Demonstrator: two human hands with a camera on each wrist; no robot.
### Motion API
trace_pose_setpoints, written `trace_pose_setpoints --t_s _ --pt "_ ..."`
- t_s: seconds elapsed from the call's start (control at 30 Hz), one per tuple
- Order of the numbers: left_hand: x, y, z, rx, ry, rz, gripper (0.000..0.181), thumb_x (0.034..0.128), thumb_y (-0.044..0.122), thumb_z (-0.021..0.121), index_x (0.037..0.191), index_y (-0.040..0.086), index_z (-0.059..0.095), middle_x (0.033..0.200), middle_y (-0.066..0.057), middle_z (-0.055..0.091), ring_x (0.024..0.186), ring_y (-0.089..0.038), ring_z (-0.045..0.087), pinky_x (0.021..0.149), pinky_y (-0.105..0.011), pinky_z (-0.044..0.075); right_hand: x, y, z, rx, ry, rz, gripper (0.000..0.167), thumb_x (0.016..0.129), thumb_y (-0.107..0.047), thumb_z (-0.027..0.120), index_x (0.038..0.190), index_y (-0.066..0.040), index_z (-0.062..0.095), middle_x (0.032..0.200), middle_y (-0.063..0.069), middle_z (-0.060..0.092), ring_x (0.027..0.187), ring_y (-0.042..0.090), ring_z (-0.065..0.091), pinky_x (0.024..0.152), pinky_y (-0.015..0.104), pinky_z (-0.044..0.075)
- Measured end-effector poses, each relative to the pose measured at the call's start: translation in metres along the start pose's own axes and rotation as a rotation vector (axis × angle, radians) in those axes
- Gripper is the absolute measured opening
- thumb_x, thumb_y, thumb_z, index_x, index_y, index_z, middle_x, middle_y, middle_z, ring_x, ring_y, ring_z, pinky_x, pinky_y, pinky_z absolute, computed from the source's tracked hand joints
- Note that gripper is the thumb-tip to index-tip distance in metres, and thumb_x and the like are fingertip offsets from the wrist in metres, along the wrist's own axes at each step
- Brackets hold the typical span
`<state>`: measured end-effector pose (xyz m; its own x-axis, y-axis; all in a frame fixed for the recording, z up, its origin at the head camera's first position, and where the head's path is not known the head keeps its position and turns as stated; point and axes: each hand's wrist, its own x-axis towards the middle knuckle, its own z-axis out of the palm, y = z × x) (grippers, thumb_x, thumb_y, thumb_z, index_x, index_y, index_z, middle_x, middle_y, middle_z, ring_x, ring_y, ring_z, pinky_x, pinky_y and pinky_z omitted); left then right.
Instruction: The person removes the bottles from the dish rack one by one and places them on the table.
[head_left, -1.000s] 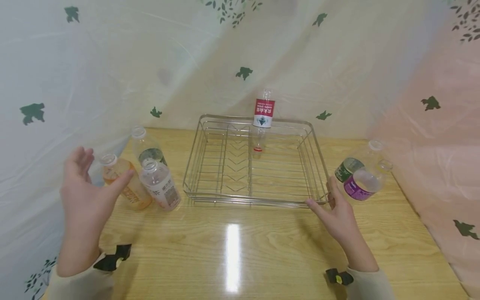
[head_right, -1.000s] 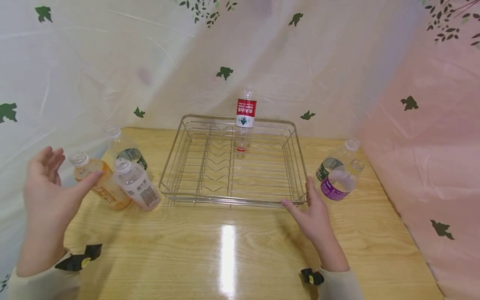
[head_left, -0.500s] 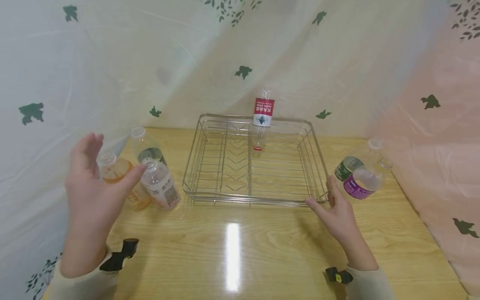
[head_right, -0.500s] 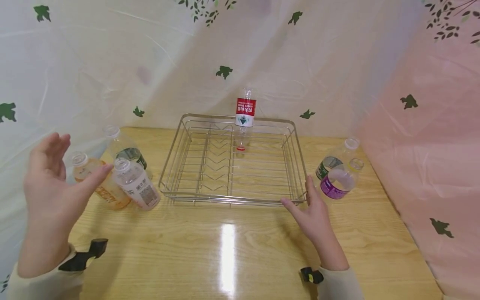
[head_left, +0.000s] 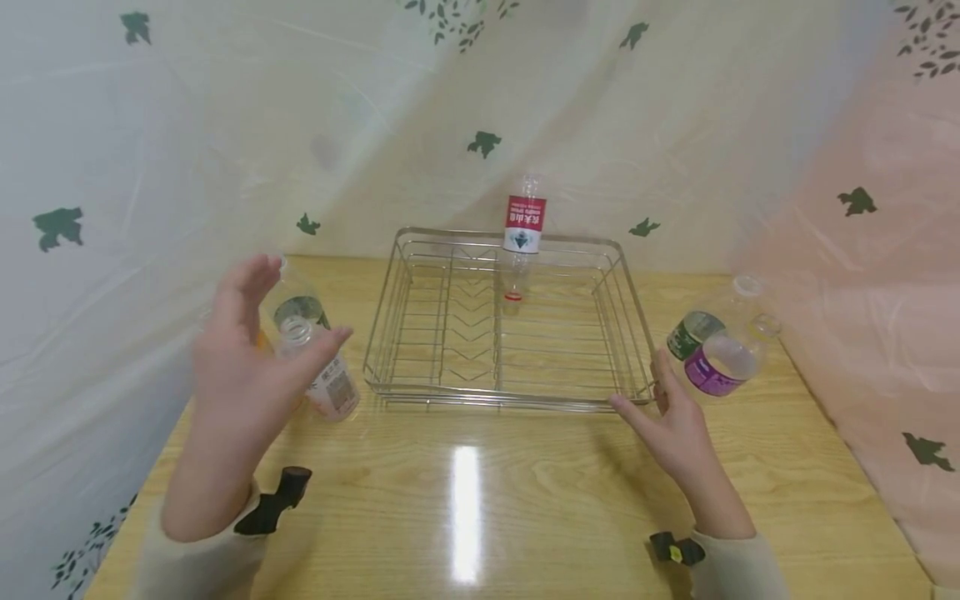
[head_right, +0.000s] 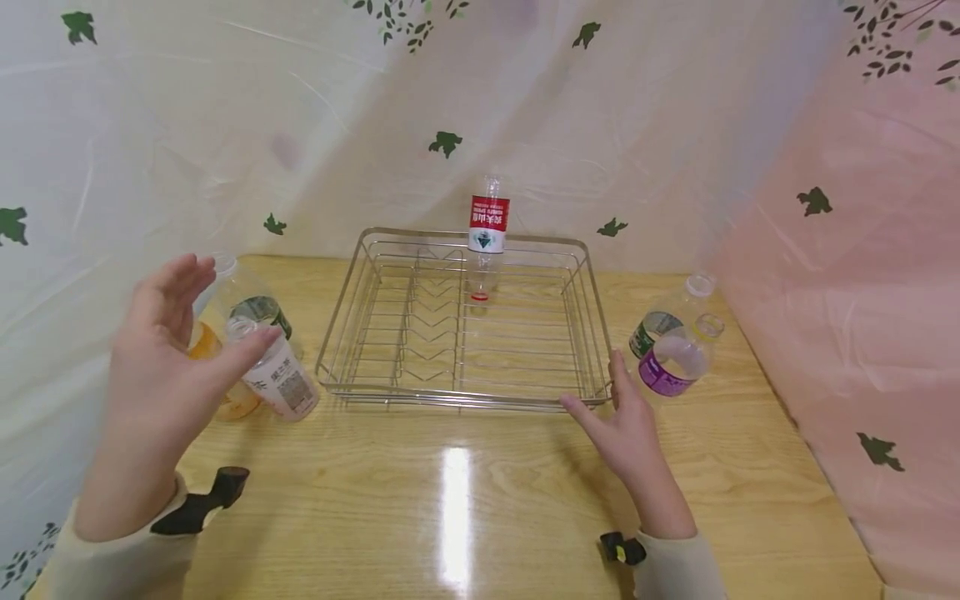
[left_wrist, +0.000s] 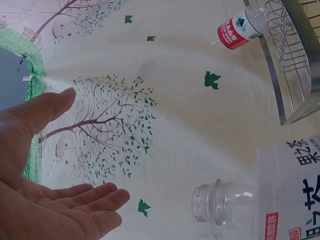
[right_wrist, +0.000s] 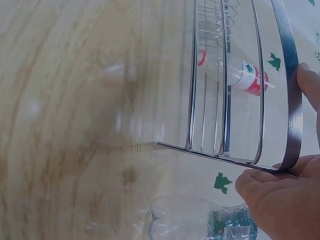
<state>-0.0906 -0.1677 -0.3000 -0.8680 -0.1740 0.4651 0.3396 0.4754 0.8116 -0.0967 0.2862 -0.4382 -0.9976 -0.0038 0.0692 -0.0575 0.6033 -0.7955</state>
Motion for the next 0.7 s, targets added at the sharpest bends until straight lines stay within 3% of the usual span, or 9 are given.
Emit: trace_pose_setpoints --t_s 0.07,0.3,0.7 --pt "0.0 0.002 0.004 -0.015 -0.015 0.014 0.091 0.0763 0.002 0.089 0.152 0.006 0.04 0.151 0.001 0.046 0.14 -0.01 0.039 0.117 -0.031 0.03 0.0 -0.001 0.0 0.0 -0.001 0.0 0.101 0.096 -0.043 0.071 0.163 -0.022 -0.002 0.165 0.022 0.012 0.144 0.05 0.023 0.113 0.048 0.027" --pt "0.002 0.01 0.017 -0.016 -0.121 -0.03 0.093 0.0806 0.015 0.089 0.155 0.008 0.034 0.154 -0.002 0.041 0.143 -0.014 0.035 0.119 -0.034 0.027 0.0 -0.002 0.0 0.0 -0.001 0.008 0.102 0.096 -0.043 0.072 0.163 -0.021 -0.002 0.165 0.021 0.012 0.144 0.05 0.023 0.114 0.049 0.027" --pt "0.01 0.014 0.039 0.078 -0.224 -0.058 0.093 0.084 0.039 0.085 0.156 0.01 0.035 0.154 -0.006 0.044 0.144 -0.025 0.036 0.117 -0.048 0.032 0.001 0.0 0.001 -0.016 0.003 -0.014 0.101 0.097 -0.043 0.07 0.163 -0.019 -0.002 0.165 0.022 0.01 0.145 0.049 0.023 0.113 0.048 0.026"
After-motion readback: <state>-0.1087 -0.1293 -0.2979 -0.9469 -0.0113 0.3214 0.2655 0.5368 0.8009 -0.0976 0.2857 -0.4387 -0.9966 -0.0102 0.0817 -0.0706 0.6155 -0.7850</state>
